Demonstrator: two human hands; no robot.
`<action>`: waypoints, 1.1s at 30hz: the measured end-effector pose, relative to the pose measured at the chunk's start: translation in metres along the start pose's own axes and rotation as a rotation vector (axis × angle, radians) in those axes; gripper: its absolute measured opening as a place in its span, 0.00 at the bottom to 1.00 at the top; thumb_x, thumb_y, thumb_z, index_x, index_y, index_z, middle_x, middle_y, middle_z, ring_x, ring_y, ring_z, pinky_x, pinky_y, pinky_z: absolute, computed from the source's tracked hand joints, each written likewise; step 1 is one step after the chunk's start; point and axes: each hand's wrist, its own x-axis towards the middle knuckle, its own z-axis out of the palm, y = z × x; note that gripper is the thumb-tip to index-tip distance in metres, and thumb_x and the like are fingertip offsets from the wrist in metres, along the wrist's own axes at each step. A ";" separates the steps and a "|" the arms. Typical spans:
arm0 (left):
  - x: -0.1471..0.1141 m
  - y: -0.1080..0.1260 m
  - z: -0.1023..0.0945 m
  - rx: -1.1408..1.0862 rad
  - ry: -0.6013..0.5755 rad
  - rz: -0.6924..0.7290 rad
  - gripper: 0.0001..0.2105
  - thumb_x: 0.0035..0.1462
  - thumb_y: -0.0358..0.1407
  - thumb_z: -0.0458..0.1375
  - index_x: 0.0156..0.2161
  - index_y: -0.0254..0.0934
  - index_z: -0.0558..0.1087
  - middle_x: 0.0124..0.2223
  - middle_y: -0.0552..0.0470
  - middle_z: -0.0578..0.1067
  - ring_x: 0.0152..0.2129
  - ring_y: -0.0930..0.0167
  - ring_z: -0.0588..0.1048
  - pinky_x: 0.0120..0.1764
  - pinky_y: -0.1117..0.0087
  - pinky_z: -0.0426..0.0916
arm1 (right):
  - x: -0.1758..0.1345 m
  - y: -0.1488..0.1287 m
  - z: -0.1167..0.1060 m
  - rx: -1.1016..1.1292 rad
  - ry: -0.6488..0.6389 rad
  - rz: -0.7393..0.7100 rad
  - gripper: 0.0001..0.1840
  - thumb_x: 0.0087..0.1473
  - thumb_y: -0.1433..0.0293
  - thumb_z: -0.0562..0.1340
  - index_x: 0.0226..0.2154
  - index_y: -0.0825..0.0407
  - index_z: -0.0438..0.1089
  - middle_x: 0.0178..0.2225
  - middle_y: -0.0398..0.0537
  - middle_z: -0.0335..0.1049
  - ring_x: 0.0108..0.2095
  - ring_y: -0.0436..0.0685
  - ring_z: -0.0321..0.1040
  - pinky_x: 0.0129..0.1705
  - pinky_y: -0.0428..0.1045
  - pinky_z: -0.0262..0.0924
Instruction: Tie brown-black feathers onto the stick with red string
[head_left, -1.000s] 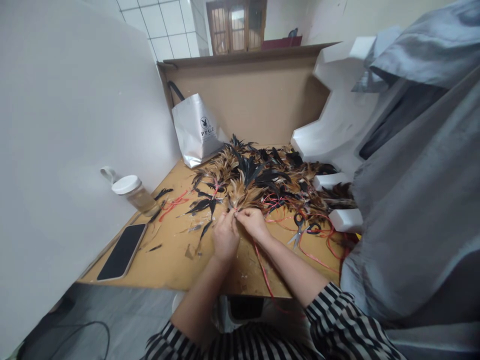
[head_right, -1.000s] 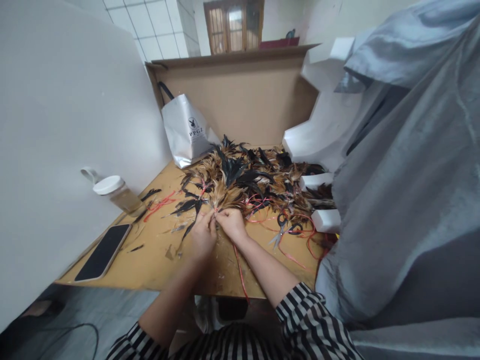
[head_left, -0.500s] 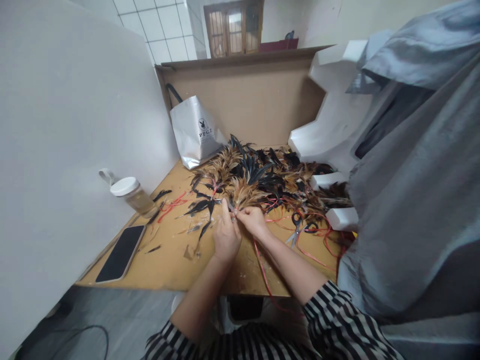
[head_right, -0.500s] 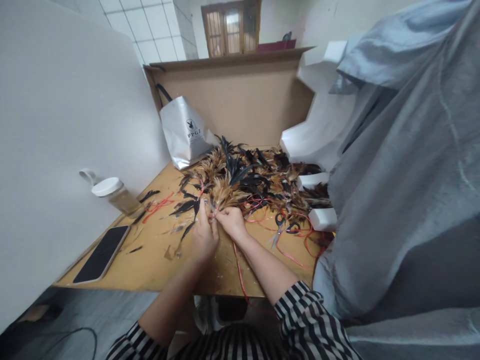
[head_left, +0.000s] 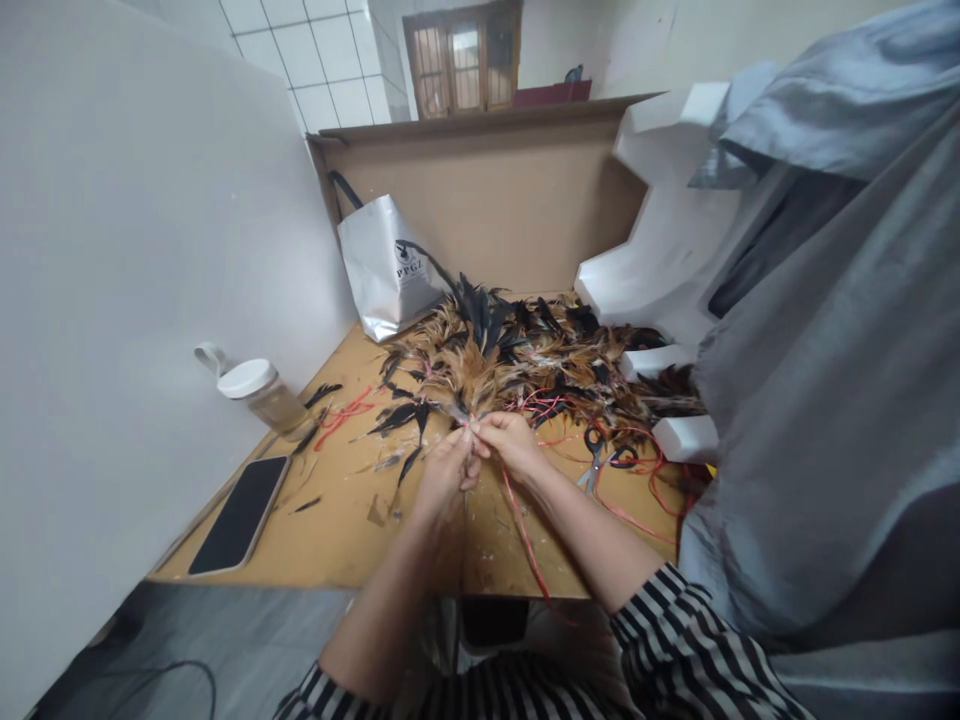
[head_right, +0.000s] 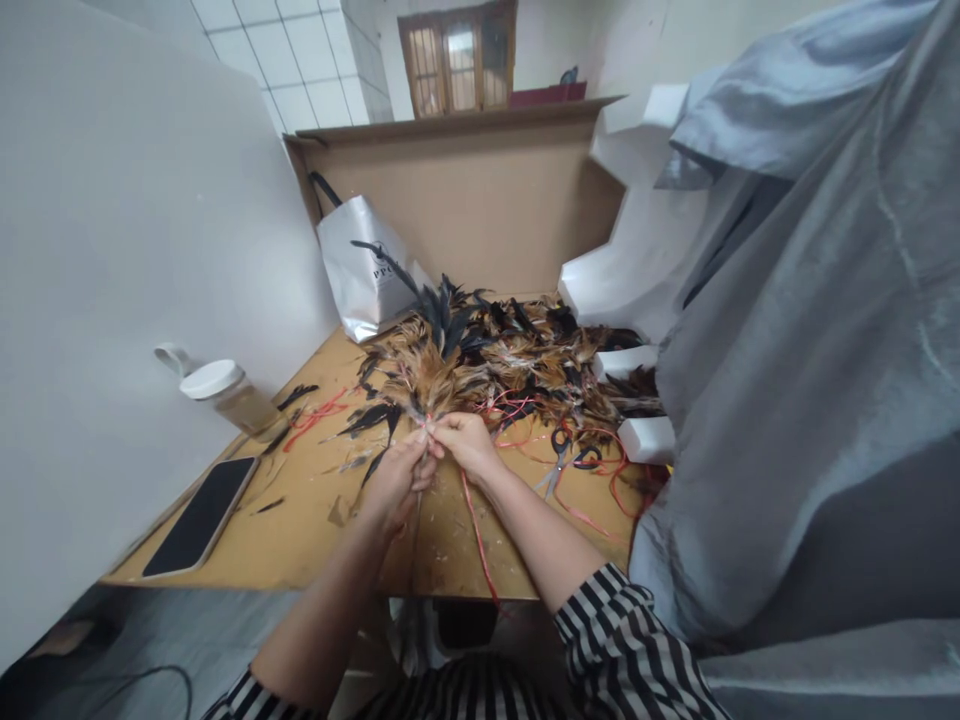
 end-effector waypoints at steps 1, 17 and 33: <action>0.000 0.000 0.000 0.005 -0.014 0.025 0.17 0.47 0.46 0.60 0.31 0.32 0.68 0.23 0.57 0.67 0.10 0.84 0.53 0.13 0.79 0.43 | 0.000 0.000 -0.001 -0.003 -0.021 -0.003 0.17 0.40 0.58 0.66 0.18 0.55 0.68 0.14 0.42 0.64 0.17 0.48 0.57 0.23 0.45 0.52; 0.003 -0.016 -0.015 0.741 0.284 0.453 0.15 0.56 0.36 0.51 0.44 0.34 0.74 0.37 0.46 0.78 0.34 0.66 0.74 0.40 0.66 0.67 | -0.011 -0.005 0.014 -0.349 0.181 -0.136 0.16 0.43 0.63 0.61 0.12 0.54 0.66 0.13 0.43 0.64 0.17 0.47 0.54 0.20 0.43 0.49; -0.007 -0.010 0.003 0.201 0.199 0.192 0.17 0.50 0.43 0.59 0.42 0.33 0.73 0.26 0.53 0.73 0.19 0.76 0.68 0.22 0.77 0.62 | -0.002 0.002 0.010 0.139 0.055 -0.008 0.14 0.34 0.61 0.69 0.19 0.55 0.71 0.18 0.43 0.69 0.18 0.47 0.60 0.22 0.43 0.52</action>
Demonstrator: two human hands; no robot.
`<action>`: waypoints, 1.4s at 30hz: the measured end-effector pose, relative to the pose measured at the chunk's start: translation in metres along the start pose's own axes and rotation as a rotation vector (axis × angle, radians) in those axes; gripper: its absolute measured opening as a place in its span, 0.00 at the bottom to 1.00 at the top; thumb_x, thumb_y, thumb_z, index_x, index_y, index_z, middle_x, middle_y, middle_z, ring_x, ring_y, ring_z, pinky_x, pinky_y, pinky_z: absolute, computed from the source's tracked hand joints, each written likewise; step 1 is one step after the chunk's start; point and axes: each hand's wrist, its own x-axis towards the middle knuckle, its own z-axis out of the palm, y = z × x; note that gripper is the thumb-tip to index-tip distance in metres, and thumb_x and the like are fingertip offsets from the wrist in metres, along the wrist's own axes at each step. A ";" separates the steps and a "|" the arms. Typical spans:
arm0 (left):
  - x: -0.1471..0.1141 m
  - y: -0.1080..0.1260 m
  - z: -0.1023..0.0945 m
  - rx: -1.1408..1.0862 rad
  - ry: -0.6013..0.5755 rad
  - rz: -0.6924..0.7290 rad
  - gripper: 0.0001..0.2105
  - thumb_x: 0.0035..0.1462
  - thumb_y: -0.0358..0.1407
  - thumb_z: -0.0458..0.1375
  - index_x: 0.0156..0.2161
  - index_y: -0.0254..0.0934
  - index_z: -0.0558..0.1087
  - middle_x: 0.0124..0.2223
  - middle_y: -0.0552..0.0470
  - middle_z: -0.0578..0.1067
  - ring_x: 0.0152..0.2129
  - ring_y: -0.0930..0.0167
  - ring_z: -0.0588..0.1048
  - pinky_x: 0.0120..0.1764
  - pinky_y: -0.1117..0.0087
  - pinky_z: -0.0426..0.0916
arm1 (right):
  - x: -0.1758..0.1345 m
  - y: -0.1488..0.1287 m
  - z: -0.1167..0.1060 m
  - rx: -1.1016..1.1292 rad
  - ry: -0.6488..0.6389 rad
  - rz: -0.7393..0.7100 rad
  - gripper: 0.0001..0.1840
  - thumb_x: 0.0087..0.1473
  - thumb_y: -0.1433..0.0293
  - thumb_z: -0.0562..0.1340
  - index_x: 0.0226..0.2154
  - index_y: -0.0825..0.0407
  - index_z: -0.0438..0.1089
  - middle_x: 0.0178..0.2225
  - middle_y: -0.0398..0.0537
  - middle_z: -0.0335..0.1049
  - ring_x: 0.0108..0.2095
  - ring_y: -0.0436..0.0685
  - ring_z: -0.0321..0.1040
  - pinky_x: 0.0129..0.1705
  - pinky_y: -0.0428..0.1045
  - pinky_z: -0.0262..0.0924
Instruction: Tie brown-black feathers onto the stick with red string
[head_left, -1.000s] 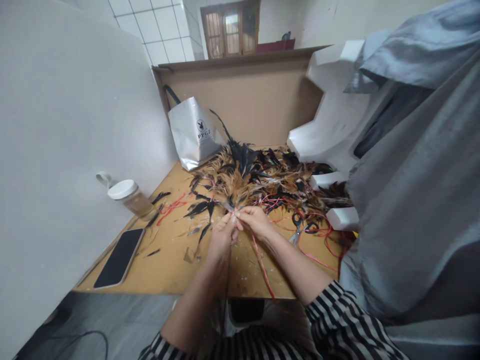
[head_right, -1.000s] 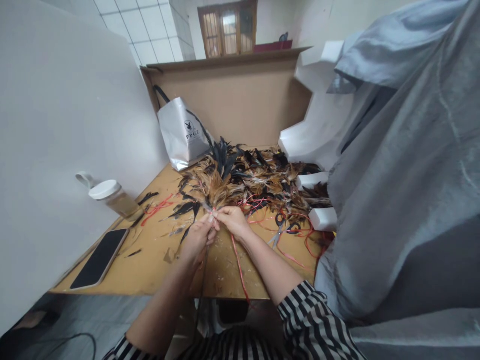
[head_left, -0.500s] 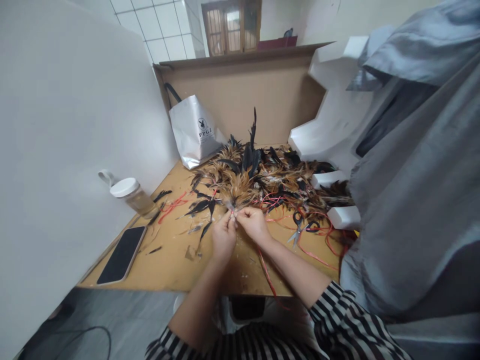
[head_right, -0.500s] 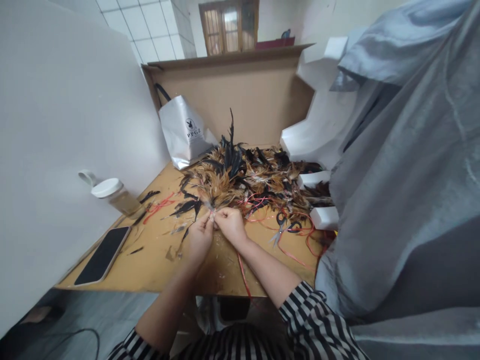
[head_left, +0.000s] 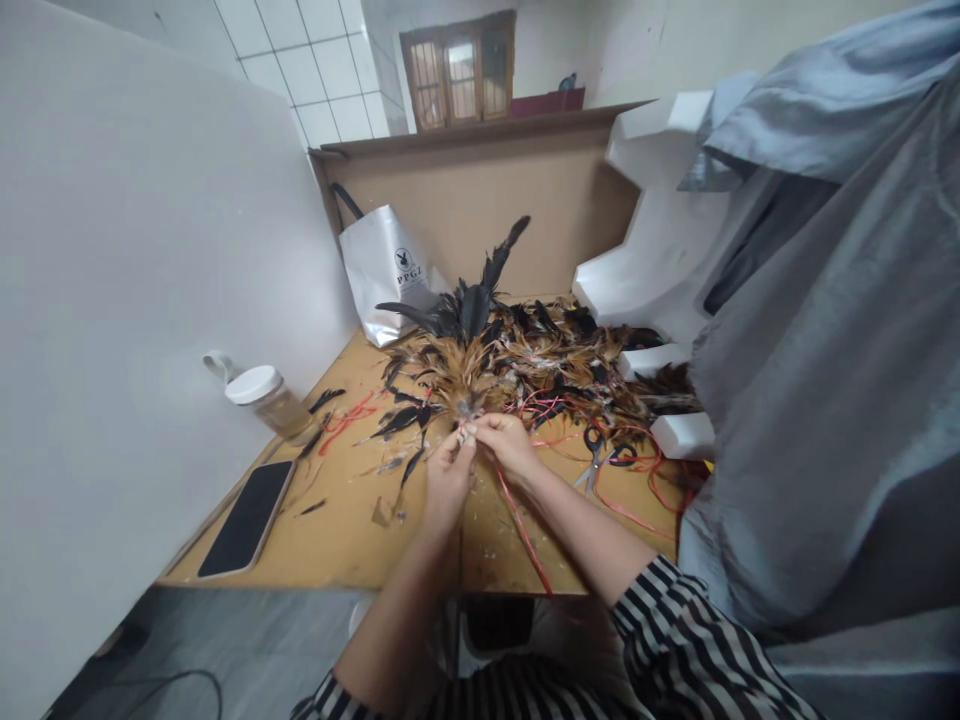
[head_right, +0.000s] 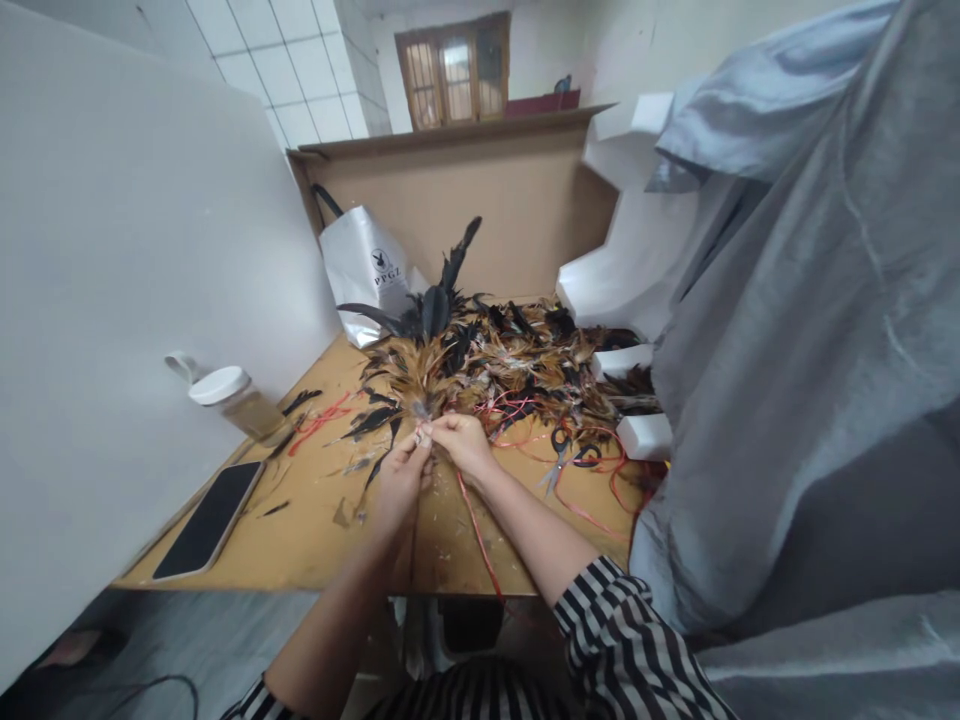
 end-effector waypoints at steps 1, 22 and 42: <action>-0.002 0.001 0.001 -0.063 -0.017 -0.061 0.17 0.50 0.43 0.59 0.41 0.33 0.73 0.23 0.55 0.70 0.16 0.78 0.64 0.19 0.78 0.57 | 0.000 0.000 -0.001 0.021 -0.032 0.029 0.14 0.35 0.61 0.69 0.20 0.55 0.71 0.17 0.43 0.68 0.17 0.46 0.58 0.19 0.43 0.50; 0.010 0.000 -0.012 -0.004 -0.032 -0.049 0.14 0.50 0.46 0.57 0.34 0.35 0.69 0.17 0.61 0.63 0.09 0.81 0.54 0.14 0.78 0.49 | 0.004 0.013 -0.003 -0.088 -0.058 0.103 0.17 0.40 0.58 0.65 0.19 0.55 0.69 0.12 0.41 0.63 0.13 0.45 0.51 0.18 0.43 0.43; 0.026 -0.008 -0.007 -0.204 -0.049 -0.242 0.19 0.42 0.42 0.63 0.39 0.32 0.73 0.24 0.54 0.70 0.17 0.78 0.66 0.18 0.78 0.57 | 0.009 0.010 -0.011 -0.199 0.068 0.019 0.16 0.37 0.59 0.67 0.18 0.54 0.68 0.16 0.45 0.68 0.18 0.50 0.62 0.23 0.46 0.57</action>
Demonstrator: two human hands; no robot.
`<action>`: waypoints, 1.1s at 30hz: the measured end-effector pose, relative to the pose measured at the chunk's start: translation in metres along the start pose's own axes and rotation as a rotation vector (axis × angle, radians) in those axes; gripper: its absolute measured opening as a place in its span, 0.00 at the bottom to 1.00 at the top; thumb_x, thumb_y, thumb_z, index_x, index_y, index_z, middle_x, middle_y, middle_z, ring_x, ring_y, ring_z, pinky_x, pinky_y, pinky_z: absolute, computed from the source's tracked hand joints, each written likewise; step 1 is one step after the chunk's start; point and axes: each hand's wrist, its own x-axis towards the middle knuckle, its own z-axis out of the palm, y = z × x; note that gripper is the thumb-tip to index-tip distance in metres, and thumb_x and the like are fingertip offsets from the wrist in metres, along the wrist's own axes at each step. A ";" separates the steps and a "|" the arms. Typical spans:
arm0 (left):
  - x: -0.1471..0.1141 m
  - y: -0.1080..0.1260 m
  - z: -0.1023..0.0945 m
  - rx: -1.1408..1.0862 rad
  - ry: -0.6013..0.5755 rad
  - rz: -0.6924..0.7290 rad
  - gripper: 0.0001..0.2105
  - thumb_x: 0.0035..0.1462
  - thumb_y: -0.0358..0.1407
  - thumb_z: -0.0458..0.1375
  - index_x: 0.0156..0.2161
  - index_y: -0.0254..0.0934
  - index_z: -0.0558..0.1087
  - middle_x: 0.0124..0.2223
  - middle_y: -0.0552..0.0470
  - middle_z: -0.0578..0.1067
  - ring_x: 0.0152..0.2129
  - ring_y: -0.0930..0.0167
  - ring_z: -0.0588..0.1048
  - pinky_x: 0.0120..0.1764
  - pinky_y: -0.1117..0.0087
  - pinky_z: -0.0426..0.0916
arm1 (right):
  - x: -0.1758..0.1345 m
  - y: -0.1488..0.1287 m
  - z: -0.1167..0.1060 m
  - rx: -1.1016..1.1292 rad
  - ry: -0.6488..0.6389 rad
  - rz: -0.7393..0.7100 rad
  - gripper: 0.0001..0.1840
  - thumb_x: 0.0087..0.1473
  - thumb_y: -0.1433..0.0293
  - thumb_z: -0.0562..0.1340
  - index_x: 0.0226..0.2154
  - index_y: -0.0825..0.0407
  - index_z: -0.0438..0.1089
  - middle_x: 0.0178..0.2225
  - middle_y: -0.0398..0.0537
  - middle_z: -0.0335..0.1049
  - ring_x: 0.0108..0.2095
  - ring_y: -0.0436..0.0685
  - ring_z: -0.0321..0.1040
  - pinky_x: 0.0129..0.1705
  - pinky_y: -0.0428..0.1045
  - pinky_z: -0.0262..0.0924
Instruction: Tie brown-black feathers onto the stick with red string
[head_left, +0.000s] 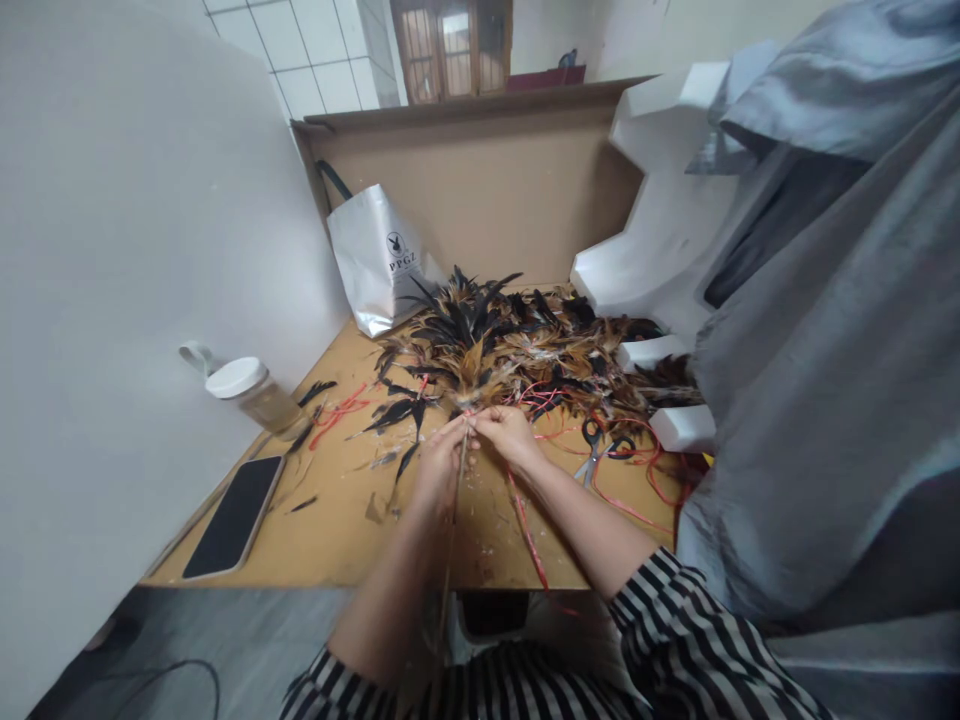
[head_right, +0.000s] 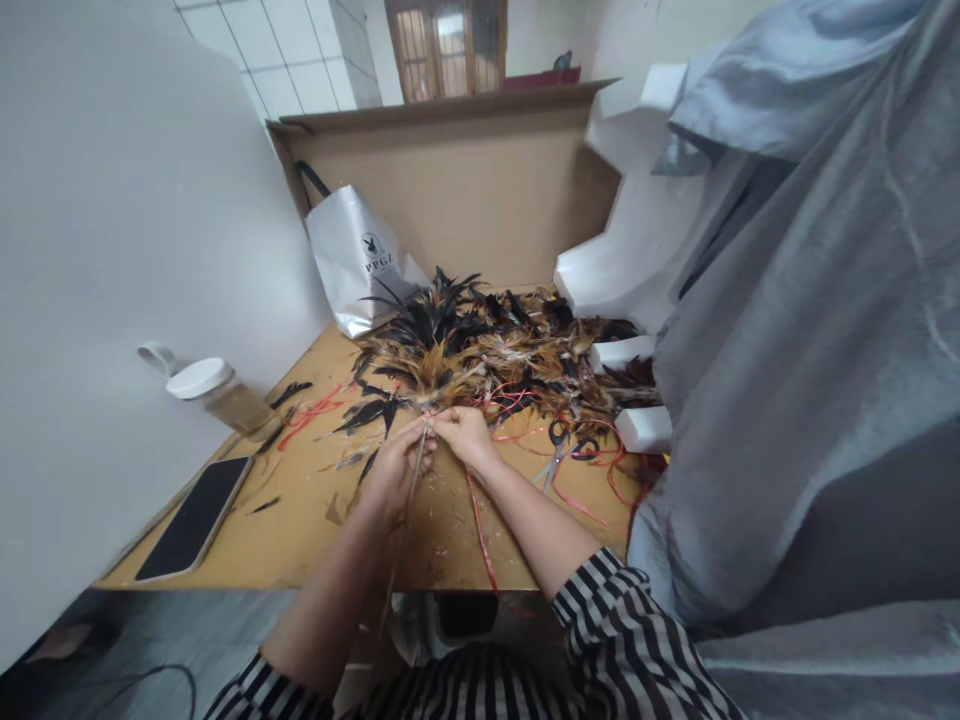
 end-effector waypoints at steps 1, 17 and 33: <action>0.001 0.002 -0.001 -0.044 -0.001 -0.043 0.19 0.41 0.44 0.64 0.37 0.32 0.72 0.24 0.54 0.69 0.17 0.78 0.65 0.17 0.79 0.55 | 0.000 0.001 0.001 -0.003 -0.009 0.008 0.15 0.37 0.59 0.67 0.19 0.55 0.68 0.16 0.45 0.68 0.18 0.50 0.62 0.23 0.46 0.57; 0.025 0.007 -0.033 -0.127 0.053 -0.109 0.15 0.39 0.36 0.67 0.31 0.30 0.71 0.22 0.58 0.64 0.12 0.86 0.55 0.11 0.85 0.43 | 0.002 0.019 0.008 -0.413 0.022 -0.212 0.11 0.46 0.64 0.60 0.26 0.54 0.72 0.20 0.40 0.66 0.21 0.47 0.55 0.24 0.43 0.49; 0.033 0.016 -0.066 -0.639 -0.084 -0.313 0.07 0.61 0.28 0.47 0.38 0.30 0.67 0.23 0.59 0.59 0.11 0.85 0.55 0.08 0.86 0.43 | 0.042 0.002 -0.104 -0.570 0.521 -0.324 0.15 0.44 0.62 0.58 0.31 0.55 0.73 0.32 0.52 0.75 0.33 0.57 0.69 0.41 0.52 0.60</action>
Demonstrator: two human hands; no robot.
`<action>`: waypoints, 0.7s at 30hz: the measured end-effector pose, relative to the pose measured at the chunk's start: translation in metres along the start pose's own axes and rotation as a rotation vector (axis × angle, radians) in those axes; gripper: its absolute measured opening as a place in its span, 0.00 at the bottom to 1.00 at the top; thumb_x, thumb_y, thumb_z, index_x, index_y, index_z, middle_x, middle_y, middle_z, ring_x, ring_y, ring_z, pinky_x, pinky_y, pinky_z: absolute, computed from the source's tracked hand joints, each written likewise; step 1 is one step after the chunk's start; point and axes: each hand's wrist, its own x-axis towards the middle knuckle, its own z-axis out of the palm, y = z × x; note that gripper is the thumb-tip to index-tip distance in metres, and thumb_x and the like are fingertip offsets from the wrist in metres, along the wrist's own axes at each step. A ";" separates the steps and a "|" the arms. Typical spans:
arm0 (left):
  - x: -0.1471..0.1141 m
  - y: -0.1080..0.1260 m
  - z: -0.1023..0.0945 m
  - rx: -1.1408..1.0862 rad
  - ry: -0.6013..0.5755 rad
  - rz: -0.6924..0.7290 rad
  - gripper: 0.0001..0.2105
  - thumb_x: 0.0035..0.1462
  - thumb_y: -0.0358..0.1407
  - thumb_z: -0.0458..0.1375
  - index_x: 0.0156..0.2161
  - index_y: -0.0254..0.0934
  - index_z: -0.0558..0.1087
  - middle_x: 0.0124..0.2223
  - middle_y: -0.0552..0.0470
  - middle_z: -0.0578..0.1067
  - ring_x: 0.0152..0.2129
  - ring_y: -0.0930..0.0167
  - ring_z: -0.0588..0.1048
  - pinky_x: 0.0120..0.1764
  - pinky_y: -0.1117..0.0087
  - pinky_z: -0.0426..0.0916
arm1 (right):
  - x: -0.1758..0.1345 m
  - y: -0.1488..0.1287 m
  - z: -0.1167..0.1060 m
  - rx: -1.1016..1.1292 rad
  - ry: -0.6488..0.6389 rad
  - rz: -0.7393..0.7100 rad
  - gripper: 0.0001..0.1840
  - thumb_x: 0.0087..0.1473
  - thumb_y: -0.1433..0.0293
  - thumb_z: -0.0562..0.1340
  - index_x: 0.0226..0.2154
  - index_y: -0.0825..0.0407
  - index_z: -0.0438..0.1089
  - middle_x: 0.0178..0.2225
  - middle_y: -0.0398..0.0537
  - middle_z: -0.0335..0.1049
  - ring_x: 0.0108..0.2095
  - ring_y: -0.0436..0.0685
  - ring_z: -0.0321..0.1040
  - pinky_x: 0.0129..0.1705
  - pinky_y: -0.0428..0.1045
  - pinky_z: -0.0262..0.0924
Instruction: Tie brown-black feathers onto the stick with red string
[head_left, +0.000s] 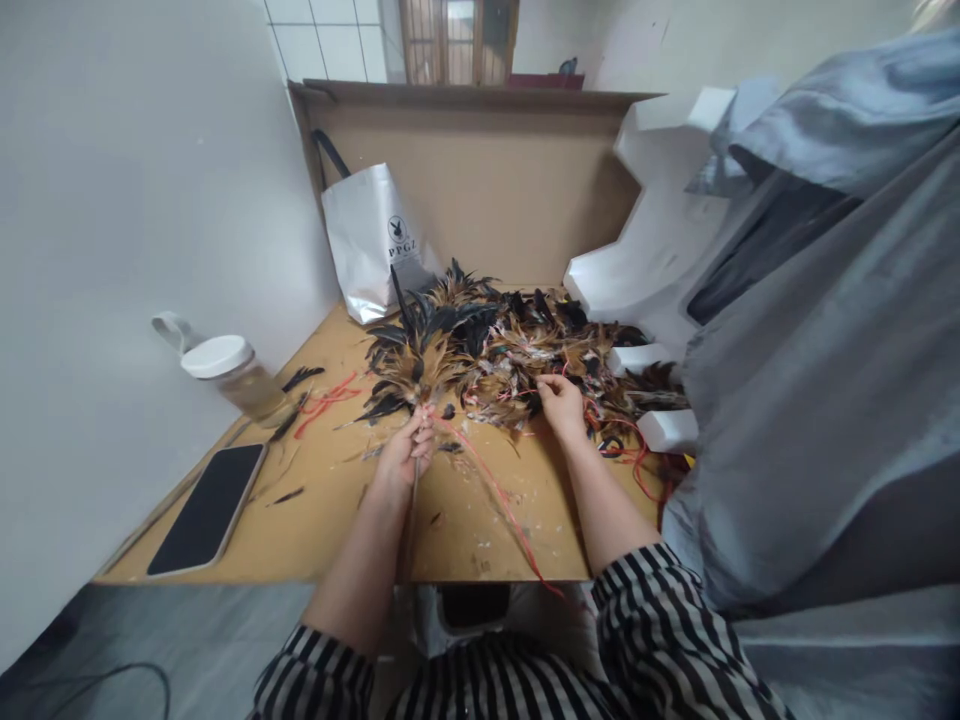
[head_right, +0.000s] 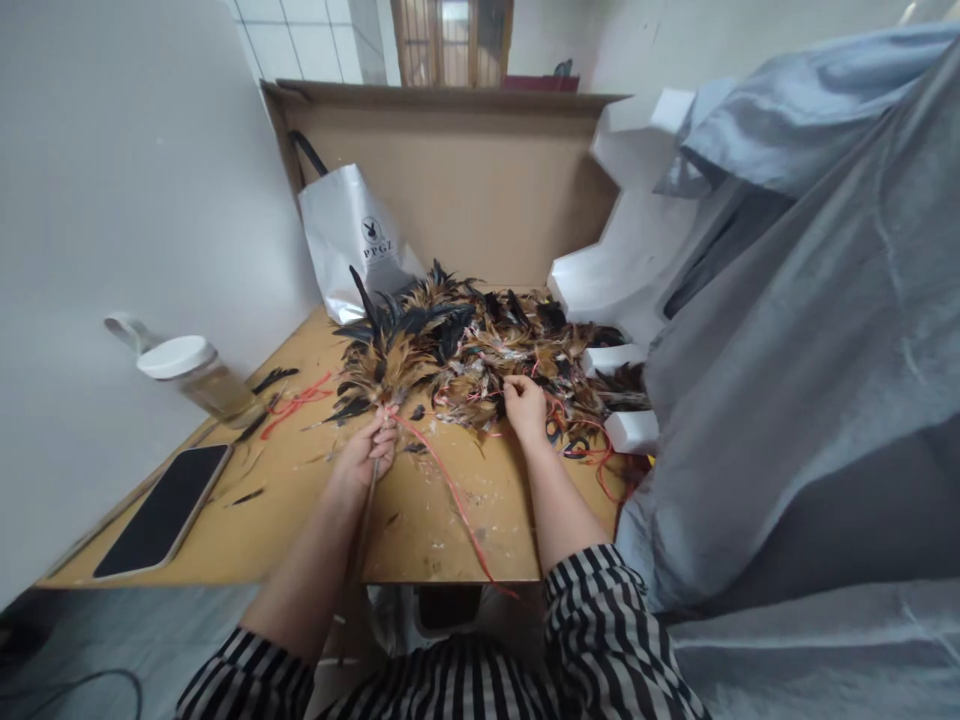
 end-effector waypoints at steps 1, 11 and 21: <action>0.000 0.000 0.000 -0.004 -0.001 -0.001 0.06 0.61 0.28 0.47 0.38 0.30 0.67 0.22 0.59 0.59 0.11 0.85 0.55 0.08 0.86 0.43 | 0.001 0.001 -0.004 -0.026 -0.010 -0.018 0.15 0.45 0.62 0.58 0.30 0.55 0.73 0.32 0.52 0.75 0.33 0.57 0.69 0.41 0.53 0.61; -0.001 -0.002 0.003 0.033 0.045 0.014 0.05 0.59 0.27 0.49 0.38 0.29 0.67 0.23 0.58 0.59 0.11 0.85 0.55 0.08 0.86 0.43 | -0.036 -0.042 0.011 -0.369 -0.438 -0.429 0.08 0.51 0.71 0.58 0.29 0.52 0.73 0.32 0.48 0.73 0.35 0.54 0.67 0.42 0.49 0.58; 0.001 -0.006 0.002 0.055 0.051 0.011 0.05 0.59 0.26 0.49 0.38 0.29 0.67 0.22 0.58 0.59 0.11 0.85 0.55 0.09 0.86 0.43 | -0.044 -0.039 0.018 -0.923 -0.544 -0.408 0.10 0.51 0.74 0.57 0.32 0.54 0.74 0.35 0.56 0.72 0.39 0.59 0.64 0.42 0.51 0.56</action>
